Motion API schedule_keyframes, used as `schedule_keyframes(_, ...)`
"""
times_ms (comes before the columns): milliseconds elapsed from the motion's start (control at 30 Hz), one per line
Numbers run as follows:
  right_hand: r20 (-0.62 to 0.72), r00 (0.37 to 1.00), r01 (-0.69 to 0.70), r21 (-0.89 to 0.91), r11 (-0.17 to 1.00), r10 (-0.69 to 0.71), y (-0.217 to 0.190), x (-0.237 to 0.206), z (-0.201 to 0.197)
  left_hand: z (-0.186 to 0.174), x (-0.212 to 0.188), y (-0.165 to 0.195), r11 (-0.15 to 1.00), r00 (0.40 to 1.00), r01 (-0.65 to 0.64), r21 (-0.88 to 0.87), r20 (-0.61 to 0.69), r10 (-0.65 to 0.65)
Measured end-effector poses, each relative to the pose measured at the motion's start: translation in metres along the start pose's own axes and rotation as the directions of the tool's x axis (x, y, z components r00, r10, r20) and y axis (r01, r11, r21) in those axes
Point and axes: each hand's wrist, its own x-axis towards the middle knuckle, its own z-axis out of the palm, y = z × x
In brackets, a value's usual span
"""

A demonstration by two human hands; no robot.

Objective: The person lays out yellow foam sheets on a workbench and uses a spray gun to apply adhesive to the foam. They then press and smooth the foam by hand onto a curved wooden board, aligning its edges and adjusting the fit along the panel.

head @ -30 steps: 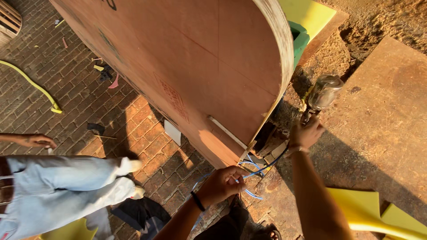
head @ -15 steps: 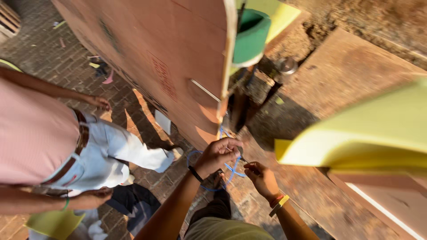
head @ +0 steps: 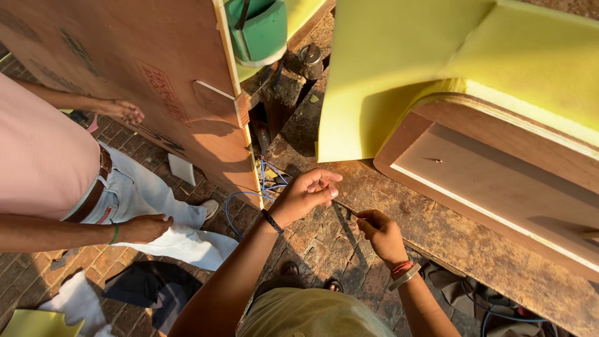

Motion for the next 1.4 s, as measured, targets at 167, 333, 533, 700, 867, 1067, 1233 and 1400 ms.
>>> schedule_keyframes(167,-0.033,0.999,-0.010,0.008,1.000,0.010,0.006,-0.016,-0.002,0.010,0.002,0.007,0.999,0.998,-0.035,-0.014,0.046,0.036)
schedule_keyframes(333,-0.024,1.000,0.012,0.058,0.998,-0.010,0.000,-0.011,0.015,-0.006,-0.009,0.011,1.000,1.000,-0.029,-0.013,0.009,0.029)
schedule_keyframes(533,0.036,0.999,0.007,0.087,0.996,-0.010,-0.012,-0.002,0.056,-0.036,-0.031,0.016,1.000,1.000,-0.001,-0.017,-0.031,0.000)
schedule_keyframes(700,0.075,0.997,-0.025,0.078,0.997,0.019,-0.025,-0.014,0.085,-0.055,-0.050,0.018,1.000,0.999,0.013,-0.004,-0.044,-0.013)
schedule_keyframes(867,0.078,0.997,-0.010,0.058,0.998,0.005,-0.043,-0.021,0.092,-0.065,-0.062,0.019,0.999,0.999,0.003,-0.042,-0.043,-0.004)
schedule_keyframes(1067,0.086,0.994,0.051,0.102,0.993,-0.060,-0.071,-0.022,0.091,-0.061,-0.069,0.022,0.992,0.996,0.019,-0.122,-0.081,-0.029)
schedule_keyframes(1233,0.027,1.000,-0.018,0.060,0.998,0.017,-0.073,-0.047,0.080,-0.048,-0.064,0.023,0.992,0.994,0.039,-0.119,-0.093,-0.050)
schedule_keyframes(1400,-0.186,0.980,-0.041,0.160,0.986,0.071,-0.056,-0.096,0.029,-0.008,-0.055,0.022,0.973,0.996,0.065,-0.220,0.079,-0.048)
